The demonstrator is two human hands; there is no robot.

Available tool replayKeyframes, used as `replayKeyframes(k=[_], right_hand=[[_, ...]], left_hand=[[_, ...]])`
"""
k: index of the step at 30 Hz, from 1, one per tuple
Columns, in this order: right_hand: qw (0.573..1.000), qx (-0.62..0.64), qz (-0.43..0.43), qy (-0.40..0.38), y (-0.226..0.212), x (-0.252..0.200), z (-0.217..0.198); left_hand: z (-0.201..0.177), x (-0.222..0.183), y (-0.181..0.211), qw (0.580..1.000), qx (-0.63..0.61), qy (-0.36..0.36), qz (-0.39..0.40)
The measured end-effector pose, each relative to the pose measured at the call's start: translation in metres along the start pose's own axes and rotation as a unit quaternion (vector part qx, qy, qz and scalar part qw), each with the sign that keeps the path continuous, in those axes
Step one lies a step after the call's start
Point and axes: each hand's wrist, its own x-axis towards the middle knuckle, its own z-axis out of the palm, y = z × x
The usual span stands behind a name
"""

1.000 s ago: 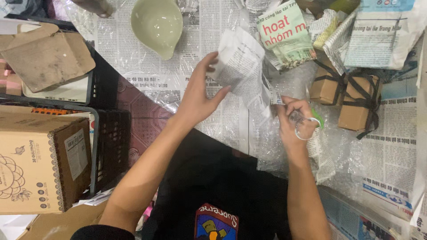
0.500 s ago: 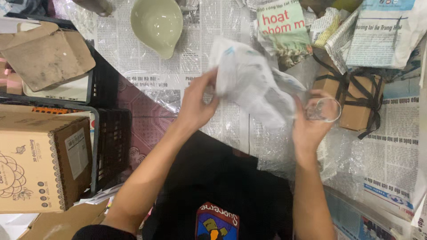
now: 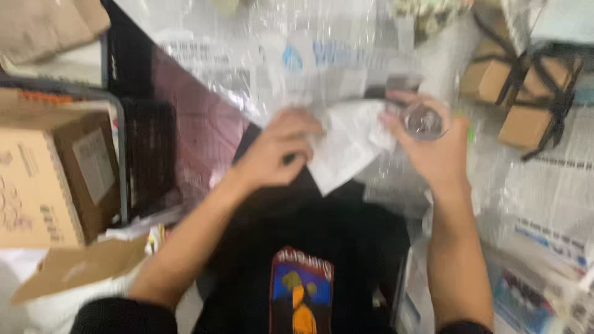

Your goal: The person wraps several small ceramic items, including a bowl and a cup, using newspaper and bubble wrap. They fold the paper around each item, then place it into a bubble wrap pouch or wrap it with bubble wrap before setting it aside.

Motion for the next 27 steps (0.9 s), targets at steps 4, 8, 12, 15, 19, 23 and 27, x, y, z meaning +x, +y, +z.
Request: replayKeyframes(k=[4,8,12,15,19,23,27], right_hand=[[0.992,-0.106,0.067,-0.034,0.004,0.013,-0.003],[0.958,-0.066,0.151,-0.233,0.018,0.014,-0.015],[0.938,-0.090,0.107,-0.316,0.027,0.003,-0.005],[0.949,-0.108,0.095,-0.280,0.029,0.005,0.010],[0.962,-0.139,0.064,-0.225,0.023,0.003,0.019],[0.979,-0.122,0.050,-0.158,0.014,0.001,0.029],[0.977,-0.121,-0.108,-0.136,0.013,-0.017,0.045]], left_hand=[[0.006,-0.006,0.001,0.999,-0.032,0.003,-0.030],[0.009,-0.021,-0.004,0.992,-0.051,0.059,-0.100],[-0.001,-0.028,-0.006,0.995,0.059,0.058,-0.054],[0.005,-0.028,-0.009,0.994,0.096,0.045,-0.035],[0.009,-0.041,-0.011,0.997,0.034,0.027,-0.071],[0.010,-0.038,-0.016,0.990,0.079,0.090,-0.069],[0.024,-0.045,0.000,0.971,0.093,0.216,-0.032]])
